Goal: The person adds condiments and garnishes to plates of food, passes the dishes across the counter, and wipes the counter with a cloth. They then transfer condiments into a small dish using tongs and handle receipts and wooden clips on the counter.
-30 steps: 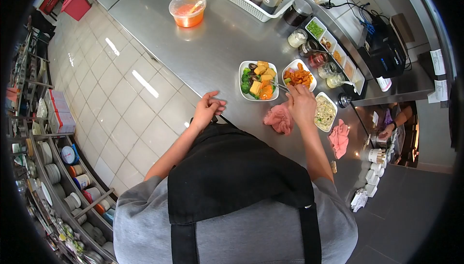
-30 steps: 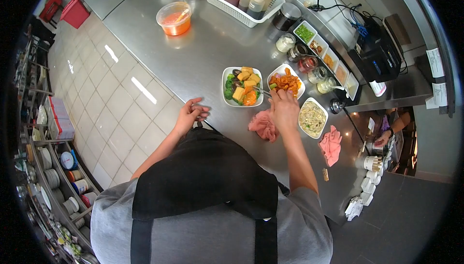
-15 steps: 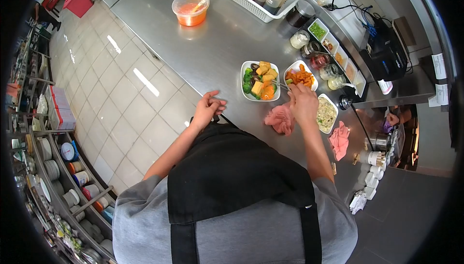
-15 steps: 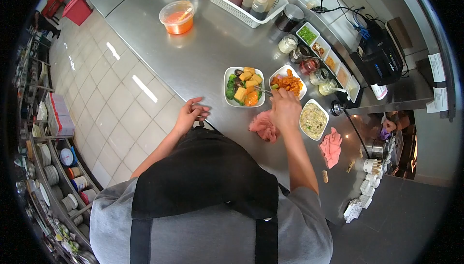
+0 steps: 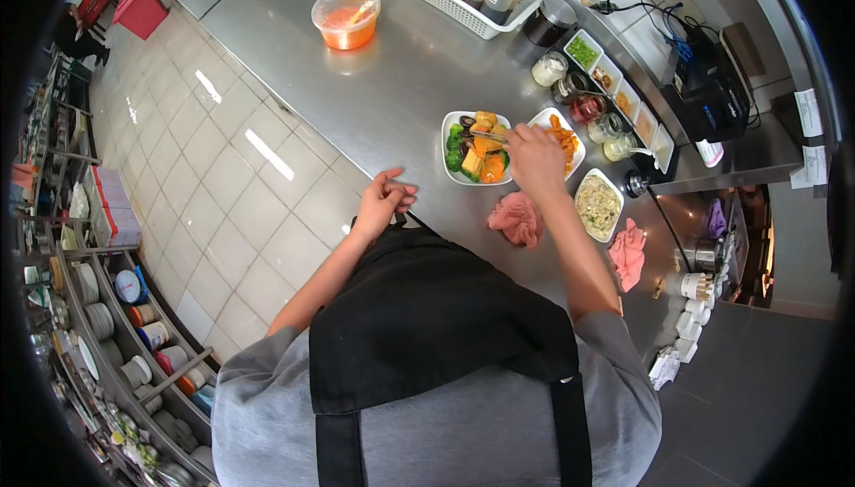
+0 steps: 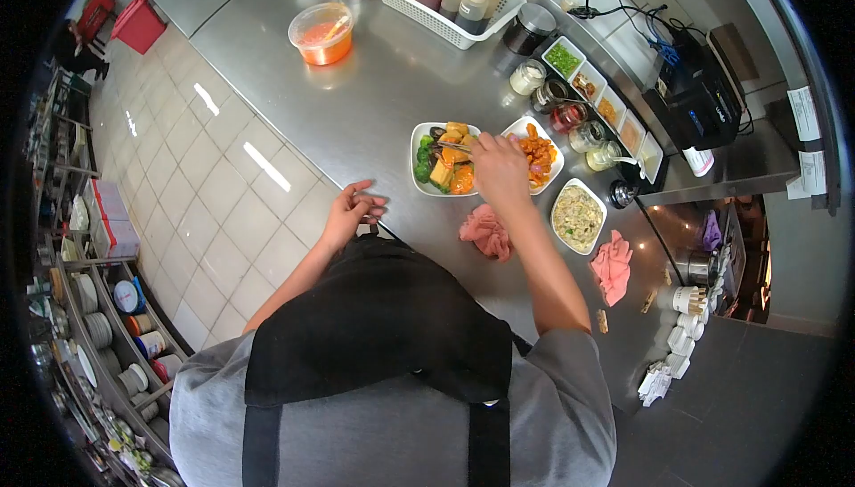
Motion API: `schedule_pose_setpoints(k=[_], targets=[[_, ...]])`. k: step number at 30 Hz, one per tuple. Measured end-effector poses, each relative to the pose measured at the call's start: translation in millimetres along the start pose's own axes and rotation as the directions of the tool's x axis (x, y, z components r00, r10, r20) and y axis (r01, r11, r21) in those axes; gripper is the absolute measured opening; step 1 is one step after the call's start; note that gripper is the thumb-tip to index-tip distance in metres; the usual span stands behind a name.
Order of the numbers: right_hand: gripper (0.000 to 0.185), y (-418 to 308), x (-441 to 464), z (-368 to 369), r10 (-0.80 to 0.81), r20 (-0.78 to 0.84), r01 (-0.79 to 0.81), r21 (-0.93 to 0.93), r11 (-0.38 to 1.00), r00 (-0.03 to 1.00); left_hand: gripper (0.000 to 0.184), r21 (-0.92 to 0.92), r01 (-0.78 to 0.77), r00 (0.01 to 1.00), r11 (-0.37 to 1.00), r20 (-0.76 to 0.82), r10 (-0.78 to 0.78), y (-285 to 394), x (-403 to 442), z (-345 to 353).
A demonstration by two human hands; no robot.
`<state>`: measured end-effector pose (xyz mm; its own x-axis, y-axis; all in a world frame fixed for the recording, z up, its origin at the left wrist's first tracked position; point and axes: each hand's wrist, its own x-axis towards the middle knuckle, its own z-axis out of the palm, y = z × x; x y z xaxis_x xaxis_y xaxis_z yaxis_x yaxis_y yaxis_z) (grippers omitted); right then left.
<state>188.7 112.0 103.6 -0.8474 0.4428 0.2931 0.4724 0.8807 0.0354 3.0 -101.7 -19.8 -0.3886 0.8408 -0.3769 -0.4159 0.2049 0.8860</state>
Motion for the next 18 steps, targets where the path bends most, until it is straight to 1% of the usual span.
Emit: schedule_pose_setpoints(k=[3, 6, 8, 9, 10, 11, 12, 13, 14, 15, 16, 17, 18], targets=[[0.023, -1, 0, 2, 0.011, 0.031, -0.01, -0.018, 1.0, 0.999, 0.042, 0.015, 0.002, 1.0, 1.0, -0.004, -0.002, 0, 0, 1], [0.024, -3, -8, -7, 0.071, 0.023, -0.071, 0.024, 0.997, 0.997, 0.042, 0.028, 0.004, 1.0, 1.0, 0.009, -0.004, 1, 1, 4], [0.028, 1, -18, -10, 0.147, 0.097, -0.156, 0.092, 0.983, 0.984, 0.041, 0.017, 0.027, 0.999, 0.999, 0.025, -0.028, 1, 2, 10], [0.028, 3, -23, -14, 0.164, 0.091, -0.172, 0.088, 0.981, 0.982, 0.041, 0.027, 0.027, 0.999, 0.999, 0.04, -0.028, 0, 5, 12], [0.03, 6, -28, -20, 0.301, 0.114, -0.321, 0.271, 0.908, 0.947, 0.041, 0.038, 0.028, 0.998, 0.999, 0.06, -0.03, -1, 8, 15], [0.033, 10, -33, -24, 0.424, 0.16, -0.449, 0.439, 0.778, 0.891, 0.041, 0.05, 0.03, 0.996, 0.998, 0.081, -0.034, -2, 9, 18], [0.038, 24, -42, -20, 0.46, 0.068, -0.42, 0.544, 0.726, 0.885, 0.041, 0.06, 0.031, 0.994, 0.998, 0.101, -0.036, -1, 9, 21], [0.038, 40, -52, -17, 0.485, 0.058, -0.437, 0.536, 0.723, 0.873, 0.04, 0.065, 0.036, 0.995, 0.997, 0.095, -0.042, 3, 9, 25], [0.039, 60, -65, -15, 0.561, 0.015, -0.485, 0.523, 0.701, 0.828, 0.04, 0.069, 0.04, 0.994, 0.997, 0.098, -0.046, 6, 11, 31], [0.041, 80, -78, -20, 0.635, -0.032, -0.535, 0.508, 0.675, 0.772, 0.04, 0.08, 0.038, 0.989, 0.996, 0.141, -0.049, 7, 13, 37], [0.042, 98, -89, -29, 0.766, 0.037, -0.653, 0.55, 0.521, 0.642, 0.041, 0.122, 0.058, 0.991, 0.991, 0.11, -0.071, 8, 16, 41], [0.042, 119, -103, -34, 0.815, -0.053, -0.648, 0.578, 0.496, 0.577, 0.042, 0.164, 0.076, 0.993, 0.983, 0.073, -0.089, 9, 20, 46], [0.039, 148, -121, -29, 0.852, -0.157, -0.662, 0.565, 0.492, 0.499, 0.043, 0.164, 0.081, 0.992, 0.983, 0.078, -0.094, 11, 22, 53]])
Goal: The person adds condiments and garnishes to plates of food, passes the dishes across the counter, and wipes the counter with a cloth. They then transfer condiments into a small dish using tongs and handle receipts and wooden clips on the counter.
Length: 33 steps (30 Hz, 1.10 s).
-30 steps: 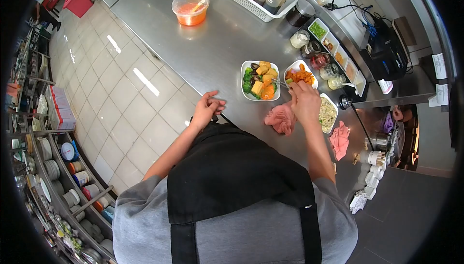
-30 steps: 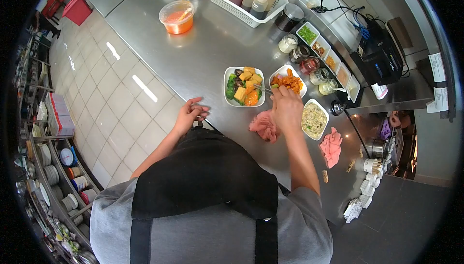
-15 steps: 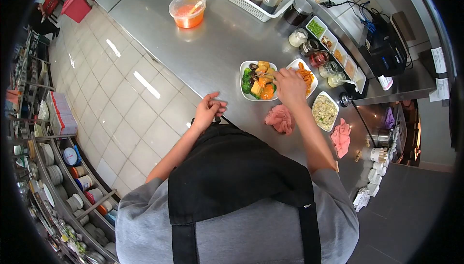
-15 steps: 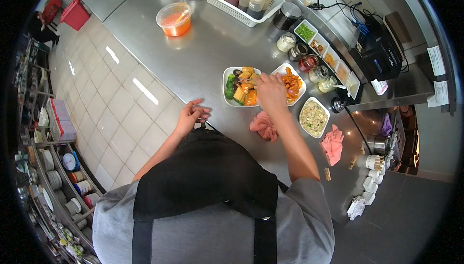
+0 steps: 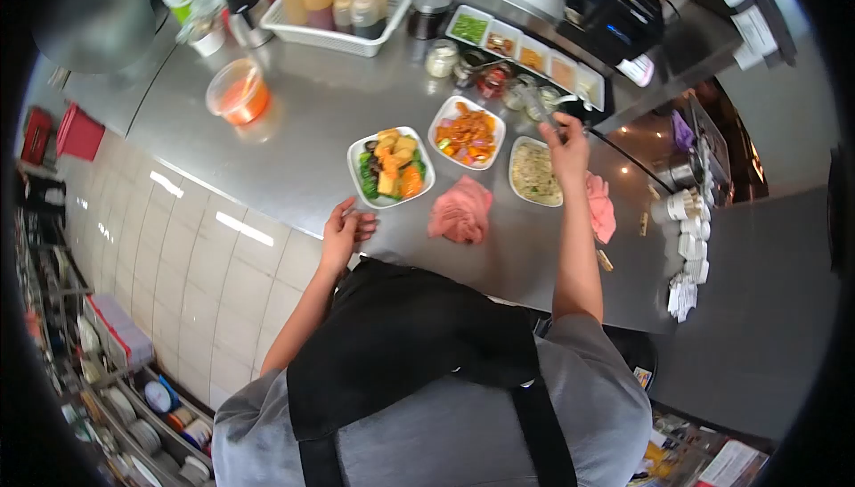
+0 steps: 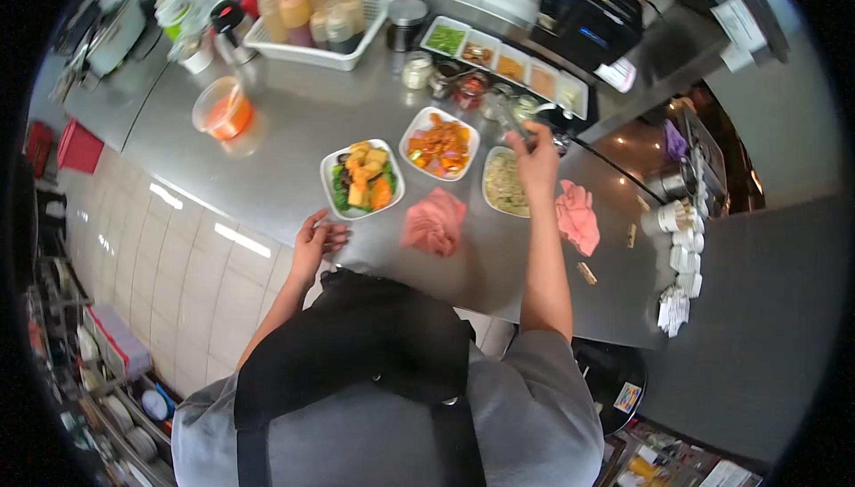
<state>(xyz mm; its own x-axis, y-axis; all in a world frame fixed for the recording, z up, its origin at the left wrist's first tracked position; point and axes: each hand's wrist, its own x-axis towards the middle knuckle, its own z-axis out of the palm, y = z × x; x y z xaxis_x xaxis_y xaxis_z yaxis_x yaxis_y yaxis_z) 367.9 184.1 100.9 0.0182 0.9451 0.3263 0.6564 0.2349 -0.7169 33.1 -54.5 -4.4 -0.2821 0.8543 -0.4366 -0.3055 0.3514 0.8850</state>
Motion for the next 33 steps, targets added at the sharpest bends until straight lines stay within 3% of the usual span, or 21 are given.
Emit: schedule_pose_setpoints(k=[3, 5, 7, 9, 12, 15, 16, 17, 18, 19, 21, 23, 24, 25, 26, 28, 29, 31, 32, 33], targets=[[0.033, 69, 47, -34, 0.056, -0.305, -0.054, 0.014, 0.998, 0.951, 0.049, 0.006, -0.005, 1.0, 1.0, 0.021, 0.005, 6, 8, 15], [0.029, 113, 82, -49, -0.082, -0.407, 0.013, -0.168, 0.986, 0.91, 0.054, -0.063, 0.019, 1.0, 0.998, 0.01, -0.019, 12, 9, 26], [0.025, 170, 131, -54, 0.312, -0.143, -0.28, 0.207, 0.937, 0.939, 0.058, -0.115, 0.001, 0.999, 0.993, 0.034, 0.003, 1, 18, 30], [0.022, 189, 162, -47, 0.391, -0.116, -0.375, 0.135, 0.917, 0.913, 0.059, -0.11, 0.0, 1.0, 0.994, -0.014, -0.001, -4, 20, 36], [0.025, 197, 193, -30, 0.484, -0.104, -0.432, 0.318, 0.844, 0.869, 0.058, -0.119, -0.017, 0.997, 0.993, -0.071, 0.009, -12, 23, 40], [0.032, 249, 231, -23, 0.487, -0.03, -0.452, 0.326, 0.83, 0.873, 0.057, -0.15, -0.03, 0.995, 0.988, -0.1, 0.015, -14, 24, 43], [0.035, 248, 235, -25, 0.36, -0.083, -0.362, -0.015, 0.932, 0.929, 0.057, -0.167, -0.042, 0.996, 0.985, -0.086, 0.028, -18, 26, 42], [0.039, 248, 236, -25, 0.216, -0.088, -0.233, -0.356, 0.905, 0.972, 0.057, -0.183, -0.054, 0.997, 0.982, -0.069, 0.042, -22, 29, 40], [0.044, 240, 229, -21, 0.044, -0.171, -0.12, -0.465, 0.877, 0.984, 0.055, -0.19, -0.076, 0.99, 0.979, -0.133, 0.051, -18, 27, 45], [0.044, 217, 215, -23, 0.047, -0.166, -0.12, -0.461, 0.879, 0.985, 0.055, -0.186, -0.074, 0.989, 0.98, -0.138, 0.049, -14, 26, 45], [0.034, 137, 172, -32, 0.029, 0.076, 0.004, -0.409, 0.913, 0.997, 0.054, -0.093, -0.092, 0.971, 0.991, -0.23, 0.068, -9, 28, 43], [0.022, 93, 128, -23, -0.032, 0.378, 0.054, -0.048, 0.997, 0.925, 0.053, -0.061, -0.1, 0.963, 0.993, -0.256, 0.081, -6, 34, 34], [0.017, 55, 92, -18, -0.066, 0.559, -0.012, 0.135, 0.991, 0.827, 0.053, -0.027, -0.099, 0.961, 0.995, -0.261, 0.088, -3, 36, 28], [0.015, 8, 51, -10, -0.066, 0.668, -0.046, 0.148, 0.988, 0.741, 0.053, 0.008, -0.096, 0.96, 0.995, -0.265, 0.095, -1, 37, 23], [0.014, -7, 20, 6, -0.068, 0.821, -0.103, 0.152, 0.983, 0.567, 0.053, -0.001, -0.093, 0.953, 0.996, -0.29, 0.089, 1, 38, 18], [0.02, -31, -52, 46, -0.051, 0.888, -0.085, 0.101, 0.991, 0.457, 0.053, -0.005, -0.101, 0.953, 0.995, -0.286, 0.095, 7, 42, 3], [0.02, -36, -75, 62, -0.141, 0.899, 0.222, 0.051, 0.974, 0.414, 0.052, -0.009, -0.113, 0.953, 0.994, -0.285, 0.106, 11, 46, -3], [0.016, -41, -130, 105, -0.338, 0.612, 0.527, -0.154, 0.836, 0.715, 0.051, -0.009, -0.1, 0.952, 0.995, -0.293, 0.093, 20, 54, -20], [0.016, -47, -133, 122, -0.346, 0.606, 0.534, -0.157, 0.831, 0.716, 0.051, 0.0, -0.105, 0.954, 0.994, -0.284, 0.101, 23, 59, -28], [0.018, -54, -135, 136, -0.374, 0.605, 0.479, -0.013, 0.878, 0.702, 0.051, 0.009, -0.108, 0.956, 0.994, -0.275, 0.106, 25, 63, -36]])
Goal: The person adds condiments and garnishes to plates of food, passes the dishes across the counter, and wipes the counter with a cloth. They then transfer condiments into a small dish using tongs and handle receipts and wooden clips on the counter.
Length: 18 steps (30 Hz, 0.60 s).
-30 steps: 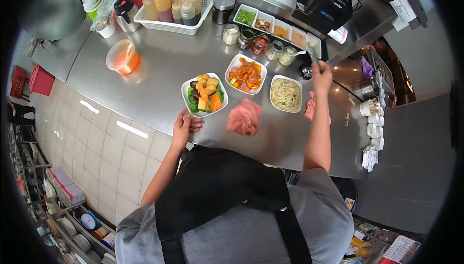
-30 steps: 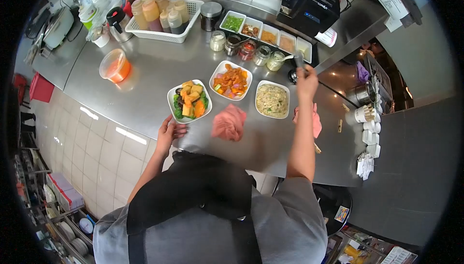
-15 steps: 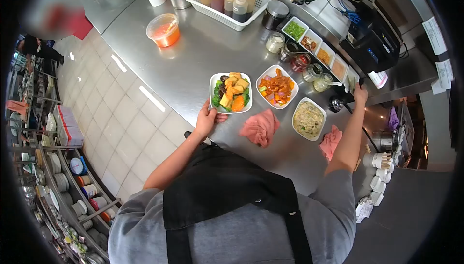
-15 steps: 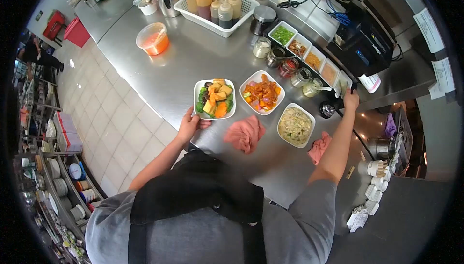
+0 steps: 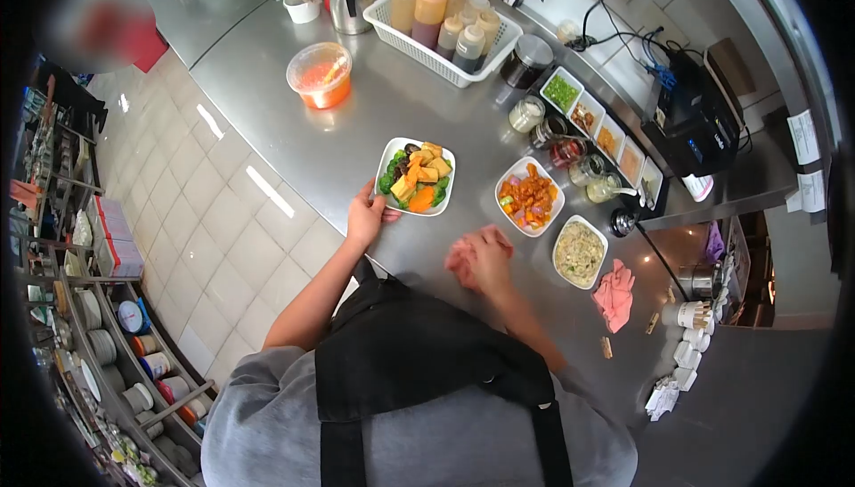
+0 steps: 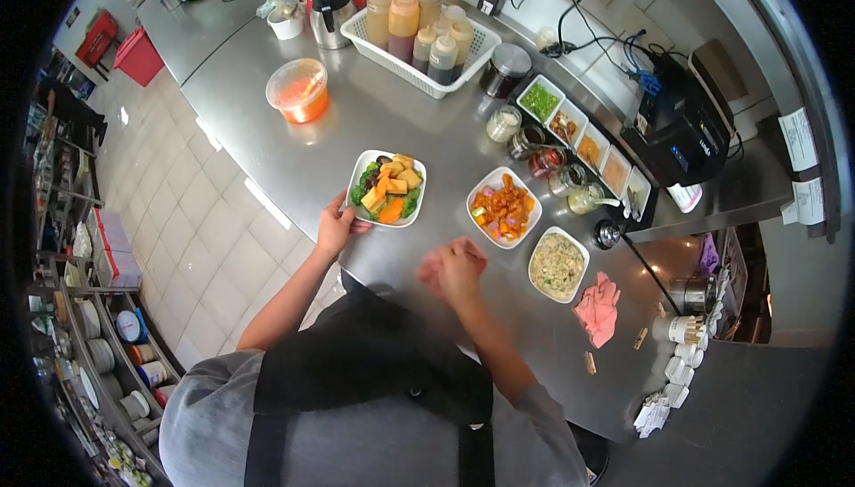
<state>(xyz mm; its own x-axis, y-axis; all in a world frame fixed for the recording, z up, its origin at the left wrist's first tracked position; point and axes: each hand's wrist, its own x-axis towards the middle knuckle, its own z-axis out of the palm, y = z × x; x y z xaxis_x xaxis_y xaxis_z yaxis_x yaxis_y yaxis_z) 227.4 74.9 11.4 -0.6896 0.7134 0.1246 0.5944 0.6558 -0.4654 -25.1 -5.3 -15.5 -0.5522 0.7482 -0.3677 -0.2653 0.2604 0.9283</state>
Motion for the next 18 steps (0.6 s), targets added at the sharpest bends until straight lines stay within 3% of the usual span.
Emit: schedule_pose_setpoints(k=[1, 2, 4, 5, 7, 9, 10, 11, 12, 14, 15, 17, 18], targets=[[0.02, -7, 8, 9, -0.028, -0.005, 0.028, 0.161, 0.987, 1.0, 0.049, -0.035, -0.011, 1.0, 0.999, 0.017, 0.012, 2, 7, -6], [0.02, -12, 17, 18, -0.028, -0.012, 0.03, 0.155, 0.987, 1.0, 0.049, -0.038, -0.018, 1.0, 0.999, 0.022, 0.019, 3, 14, -11], [0.027, -25, 47, 21, -0.009, 0.053, -0.014, 0.424, 0.906, 0.999, 0.043, -0.141, -0.049, 0.999, 0.989, -0.017, 0.047, 10, 24, -18], [0.031, -28, 61, 15, -0.054, 0.149, -0.03, 0.506, 0.862, 0.987, 0.043, -0.144, -0.062, 0.998, 0.988, -0.019, 0.06, 13, 27, -23], [0.022, -30, 105, -19, -0.018, 0.508, -0.224, 0.411, 0.884, 0.861, 0.031, -0.166, -0.04, 0.998, 0.985, -0.046, 0.032, 13, 28, -37], [0.023, -22, 160, -35, -0.009, 0.159, -0.064, 0.445, 0.893, 0.987, 0.024, -0.175, -0.042, 0.997, 0.984, -0.064, 0.031, 11, 22, -52], [0.028, -12, 198, -46, 0.098, 0.153, -0.141, 0.302, 0.943, 0.983, 0.02, -0.181, -0.028, 0.997, 0.983, -0.075, 0.014, 8, 20, -58], [0.032, 11, 234, -36, 0.107, -0.082, -0.078, 0.299, 0.951, 0.991, 0.02, -0.186, -0.027, 0.997, 0.982, -0.078, 0.013, 3, 15, -66], [0.046, 23, 269, -33, 0.161, -0.165, -0.088, 0.379, 0.921, 0.973, 0.02, -0.18, -0.03, 0.999, 0.983, -0.042, 0.022, -3, 12, -76], [0.063, 52, 332, -14, 0.257, -0.344, -0.164, 0.277, 0.947, 0.903, 0.021, -0.18, -0.031, 0.999, 0.983, -0.014, 0.029, -9, 6, -94], [0.063, 58, 357, -5, 0.251, -0.339, -0.16, 0.275, 0.948, 0.907, 0.024, -0.187, -0.021, 1.0, 0.982, -0.001, 0.021, -8, 1, -102], [0.085, 62, 390, 14, 0.365, -0.486, -0.386, 0.06, 0.921, 0.794, 0.026, -0.193, 0.001, 1.0, 0.981, 0.004, 0.0, -3, -4, -115], [0.085, 48, 393, 10, 0.363, -0.48, -0.383, 0.06, 0.922, 0.799, 0.028, -0.191, 0.005, 1.0, 0.982, 0.02, -0.002, -1, -6, -121]])
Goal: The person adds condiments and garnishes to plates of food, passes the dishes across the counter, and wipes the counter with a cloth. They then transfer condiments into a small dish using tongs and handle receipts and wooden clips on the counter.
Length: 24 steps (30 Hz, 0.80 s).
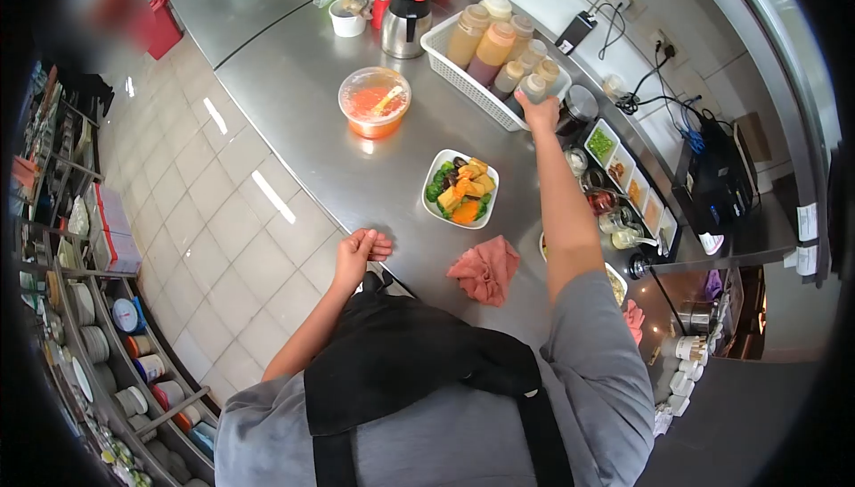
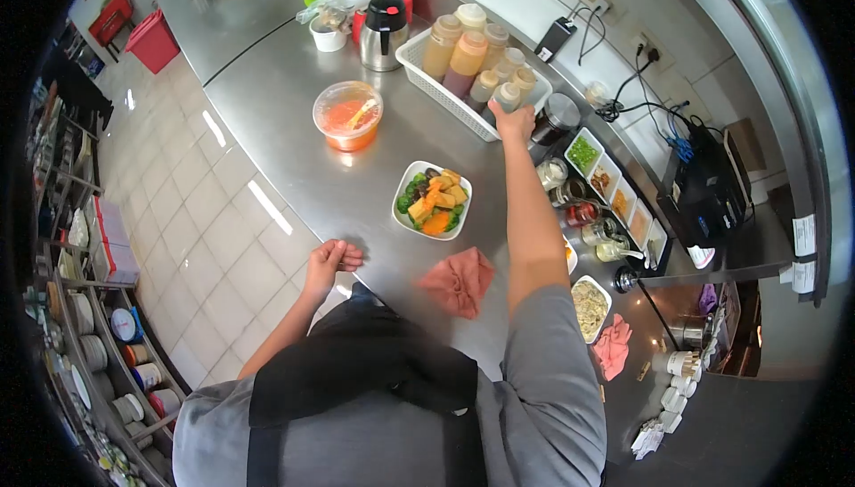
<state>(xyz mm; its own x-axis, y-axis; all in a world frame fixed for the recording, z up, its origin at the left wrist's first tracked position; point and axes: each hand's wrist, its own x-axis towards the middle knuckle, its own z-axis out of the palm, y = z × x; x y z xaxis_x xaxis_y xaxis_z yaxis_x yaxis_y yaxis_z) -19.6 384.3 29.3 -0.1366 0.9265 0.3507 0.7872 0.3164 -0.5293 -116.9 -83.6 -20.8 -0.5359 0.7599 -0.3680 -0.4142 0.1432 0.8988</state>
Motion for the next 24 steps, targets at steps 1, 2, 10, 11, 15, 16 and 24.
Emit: schedule_pose_setpoints(k=[1, 2, 10, 11, 15, 16, 24], targets=[[0.089, -24, -1, -14, 0.138, 0.103, -0.134, -0.046, 0.99, 0.985, 0.03, 0.004, 0.005, 1.0, 1.0, 0.016, -0.005, 3, -2, -5], [0.092, -42, -3, -22, 0.279, 0.197, -0.262, -0.107, 0.959, 0.94, 0.03, 0.006, 0.01, 1.0, 1.0, 0.012, -0.01, 7, -5, -8], [0.074, -45, -38, -44, 0.193, -0.178, -0.149, 0.232, 0.961, 0.965, 0.027, 0.351, -0.296, 0.908, 0.889, 0.393, 0.147, 30, -16, 18], [0.068, -49, -41, -60, 0.131, -0.285, -0.024, 0.351, 0.936, 0.949, 0.026, 0.457, -0.405, 0.84, 0.792, 0.528, 0.124, 38, -14, 25], [0.057, -72, -60, -148, -0.016, -0.478, 0.298, 0.522, 0.799, 0.878, 0.029, 0.351, -0.778, 0.478, 0.521, 0.869, 0.127, 44, 5, 65], [0.057, -74, -65, -166, -0.066, -0.527, 0.381, 0.518, 0.766, 0.847, 0.029, 0.317, -0.8, 0.429, 0.509, 0.896, 0.116, 46, 9, 80], [0.06, -59, -130, -244, -0.09, -0.46, 0.341, 0.5, 0.796, 0.883, 0.03, -0.05, -0.982, -0.033, 0.182, 0.995, 0.096, -24, 44, 144]])
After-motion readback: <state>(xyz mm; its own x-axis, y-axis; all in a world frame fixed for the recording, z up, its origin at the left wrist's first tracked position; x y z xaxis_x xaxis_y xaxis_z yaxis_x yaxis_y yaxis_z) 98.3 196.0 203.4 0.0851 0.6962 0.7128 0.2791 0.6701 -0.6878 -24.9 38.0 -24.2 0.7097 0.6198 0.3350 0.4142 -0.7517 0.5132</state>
